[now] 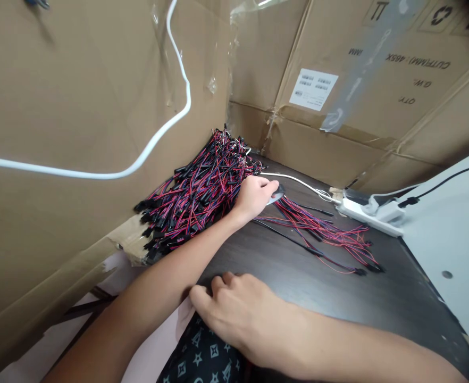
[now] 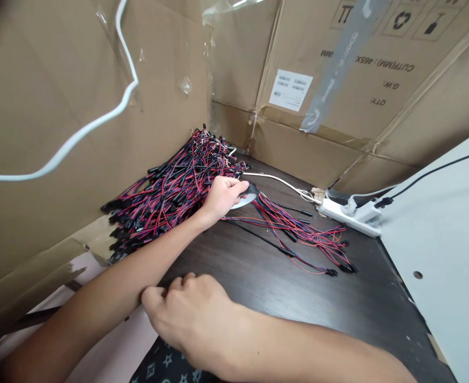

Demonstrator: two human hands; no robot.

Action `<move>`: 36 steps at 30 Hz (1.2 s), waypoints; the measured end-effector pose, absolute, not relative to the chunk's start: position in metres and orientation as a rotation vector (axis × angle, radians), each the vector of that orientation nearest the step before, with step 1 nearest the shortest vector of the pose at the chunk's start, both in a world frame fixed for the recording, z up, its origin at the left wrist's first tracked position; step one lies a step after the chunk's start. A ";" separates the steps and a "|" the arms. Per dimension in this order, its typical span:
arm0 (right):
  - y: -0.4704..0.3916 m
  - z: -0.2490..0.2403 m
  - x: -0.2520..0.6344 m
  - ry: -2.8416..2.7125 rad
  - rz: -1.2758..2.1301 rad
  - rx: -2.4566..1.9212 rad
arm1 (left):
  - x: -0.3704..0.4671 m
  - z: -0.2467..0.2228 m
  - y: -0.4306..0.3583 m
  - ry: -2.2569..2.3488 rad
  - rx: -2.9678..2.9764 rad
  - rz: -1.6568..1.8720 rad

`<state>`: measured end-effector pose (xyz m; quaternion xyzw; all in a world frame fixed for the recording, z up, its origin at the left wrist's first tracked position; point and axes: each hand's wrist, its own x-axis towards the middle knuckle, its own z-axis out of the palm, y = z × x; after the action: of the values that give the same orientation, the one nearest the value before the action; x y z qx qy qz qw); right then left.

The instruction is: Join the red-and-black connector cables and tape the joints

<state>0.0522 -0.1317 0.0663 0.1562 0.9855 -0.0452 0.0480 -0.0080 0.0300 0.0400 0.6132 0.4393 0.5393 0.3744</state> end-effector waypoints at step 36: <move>0.010 0.095 0.136 3.402 0.044 1.828 | -0.004 0.050 0.021 0.717 1.556 1.236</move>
<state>0.1362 0.0103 0.0948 0.4429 0.8243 0.0106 -0.3525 -0.0040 0.0209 0.0504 0.6410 0.2956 0.5094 0.4922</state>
